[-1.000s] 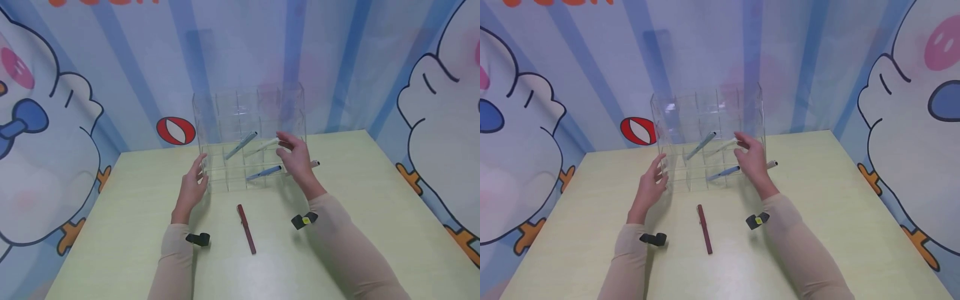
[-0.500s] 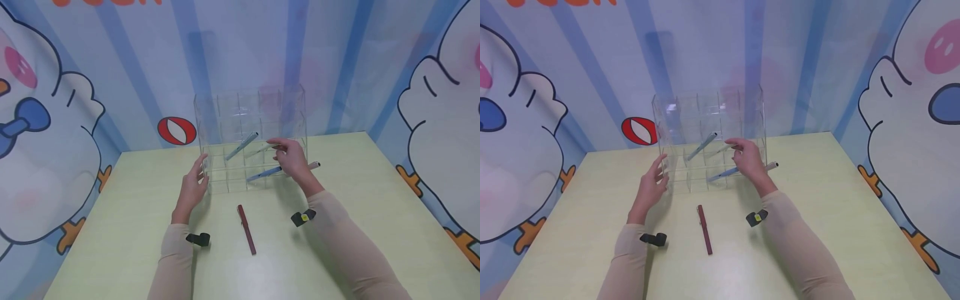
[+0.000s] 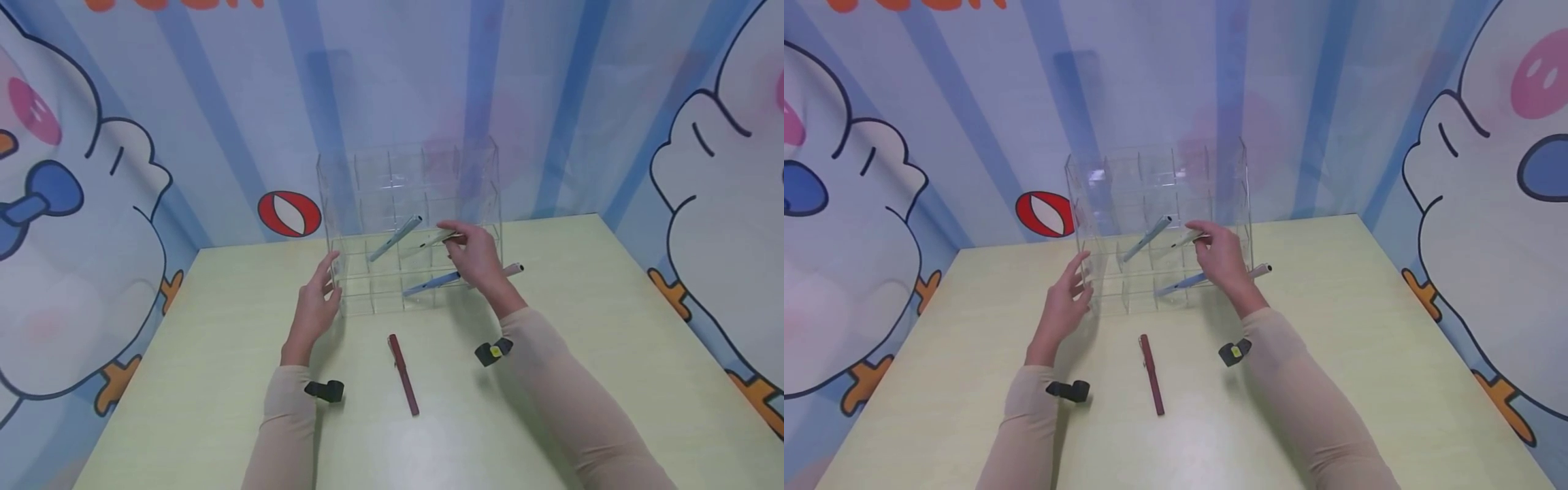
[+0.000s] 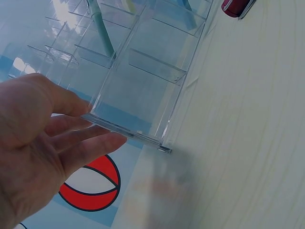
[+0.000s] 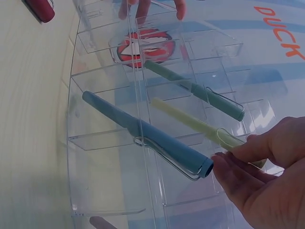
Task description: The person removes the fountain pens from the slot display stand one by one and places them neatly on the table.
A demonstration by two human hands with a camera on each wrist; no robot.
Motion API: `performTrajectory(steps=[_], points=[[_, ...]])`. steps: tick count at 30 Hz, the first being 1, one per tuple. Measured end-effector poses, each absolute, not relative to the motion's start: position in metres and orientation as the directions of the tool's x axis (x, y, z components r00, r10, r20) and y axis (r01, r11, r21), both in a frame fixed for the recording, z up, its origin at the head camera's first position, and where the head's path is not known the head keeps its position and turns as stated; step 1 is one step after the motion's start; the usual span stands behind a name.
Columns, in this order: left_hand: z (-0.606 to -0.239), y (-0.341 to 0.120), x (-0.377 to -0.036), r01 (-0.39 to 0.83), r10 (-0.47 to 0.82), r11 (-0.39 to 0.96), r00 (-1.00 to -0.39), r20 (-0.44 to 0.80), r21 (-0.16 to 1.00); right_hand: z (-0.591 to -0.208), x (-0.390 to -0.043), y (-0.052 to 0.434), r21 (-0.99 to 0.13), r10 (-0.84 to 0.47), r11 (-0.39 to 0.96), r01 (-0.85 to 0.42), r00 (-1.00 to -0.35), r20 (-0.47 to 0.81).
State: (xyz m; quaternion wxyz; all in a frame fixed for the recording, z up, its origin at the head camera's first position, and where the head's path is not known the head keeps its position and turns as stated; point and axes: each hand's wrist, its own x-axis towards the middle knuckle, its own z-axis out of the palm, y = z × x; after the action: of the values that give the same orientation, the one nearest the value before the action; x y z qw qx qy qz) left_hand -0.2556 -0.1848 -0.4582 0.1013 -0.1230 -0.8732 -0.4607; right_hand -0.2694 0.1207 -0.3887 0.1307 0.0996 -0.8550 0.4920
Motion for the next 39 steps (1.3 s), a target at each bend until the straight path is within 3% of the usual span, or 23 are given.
performTrajectory(steps=[13, 26, 39], points=[[-0.456, -0.185, -0.256, 0.309, 0.121, 0.535, -0.949, 0.291, 0.786, -0.387, -0.274, 0.117, -0.822, -0.024, 0.487, -0.296, -0.945, 0.326], [-0.457, -0.184, -0.255, 0.291, 0.118, 0.531, -0.955, 0.271, 0.796, -0.393, -0.279, 0.115, -0.884, 0.057, 0.378, -0.276, -0.946, 0.319], [-0.458, -0.186, -0.256, 0.297, 0.124, 0.530, -0.954, 0.275, 0.794, -0.396, -0.279, 0.115, -0.940, 0.078, 0.161, -0.300, -0.946, 0.315]])
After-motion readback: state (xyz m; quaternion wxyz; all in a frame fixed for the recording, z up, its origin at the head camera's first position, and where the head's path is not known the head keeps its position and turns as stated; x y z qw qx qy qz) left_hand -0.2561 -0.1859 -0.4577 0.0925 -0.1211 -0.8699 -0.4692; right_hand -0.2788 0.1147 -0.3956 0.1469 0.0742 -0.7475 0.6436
